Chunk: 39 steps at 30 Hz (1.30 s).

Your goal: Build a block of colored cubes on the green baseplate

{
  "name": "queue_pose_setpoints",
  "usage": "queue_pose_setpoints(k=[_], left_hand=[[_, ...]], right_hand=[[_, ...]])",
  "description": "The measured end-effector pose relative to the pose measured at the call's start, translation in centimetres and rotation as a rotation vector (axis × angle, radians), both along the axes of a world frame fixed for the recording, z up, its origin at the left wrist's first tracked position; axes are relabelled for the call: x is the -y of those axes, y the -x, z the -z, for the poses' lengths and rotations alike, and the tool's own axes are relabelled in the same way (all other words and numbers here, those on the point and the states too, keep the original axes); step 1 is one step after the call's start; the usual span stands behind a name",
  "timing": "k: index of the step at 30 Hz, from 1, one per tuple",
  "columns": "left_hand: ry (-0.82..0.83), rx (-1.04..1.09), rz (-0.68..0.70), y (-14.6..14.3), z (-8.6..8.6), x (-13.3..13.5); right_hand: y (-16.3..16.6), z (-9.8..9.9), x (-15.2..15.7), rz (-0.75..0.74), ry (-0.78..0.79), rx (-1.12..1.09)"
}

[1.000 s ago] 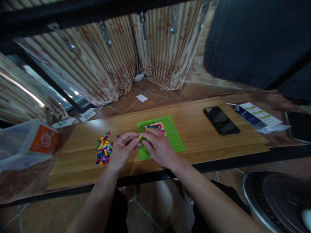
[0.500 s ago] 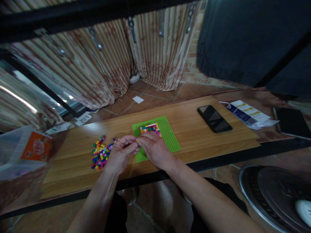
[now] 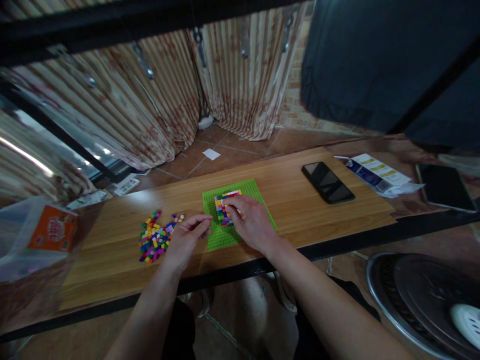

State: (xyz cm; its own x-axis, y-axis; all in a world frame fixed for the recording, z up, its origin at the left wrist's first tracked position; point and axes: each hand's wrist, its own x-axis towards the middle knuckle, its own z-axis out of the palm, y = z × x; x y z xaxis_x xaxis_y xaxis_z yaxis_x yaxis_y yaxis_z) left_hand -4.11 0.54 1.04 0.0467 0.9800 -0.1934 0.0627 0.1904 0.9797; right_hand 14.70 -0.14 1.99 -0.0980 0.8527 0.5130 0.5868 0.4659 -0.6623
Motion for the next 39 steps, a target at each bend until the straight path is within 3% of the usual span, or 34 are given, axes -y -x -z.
queue_pose_setpoints(k=[6,16,30,39], left_hand=[[-0.038,-0.095,0.08,0.0,0.4,0.1],[-0.071,-0.088,0.137,-0.4,0.9,0.5],[-0.093,-0.086,0.138,-0.7,1.7,0.8],[-0.086,-0.091,0.124,-0.9,1.5,0.9]], right_hand=[[0.9,0.8,0.6,-0.078,-0.029,0.048],[1.3,2.1,0.5,0.059,0.039,0.059],[1.2,2.4,-0.1,0.094,0.118,-0.12],[1.7,2.5,-0.3,0.143,0.115,-0.107]])
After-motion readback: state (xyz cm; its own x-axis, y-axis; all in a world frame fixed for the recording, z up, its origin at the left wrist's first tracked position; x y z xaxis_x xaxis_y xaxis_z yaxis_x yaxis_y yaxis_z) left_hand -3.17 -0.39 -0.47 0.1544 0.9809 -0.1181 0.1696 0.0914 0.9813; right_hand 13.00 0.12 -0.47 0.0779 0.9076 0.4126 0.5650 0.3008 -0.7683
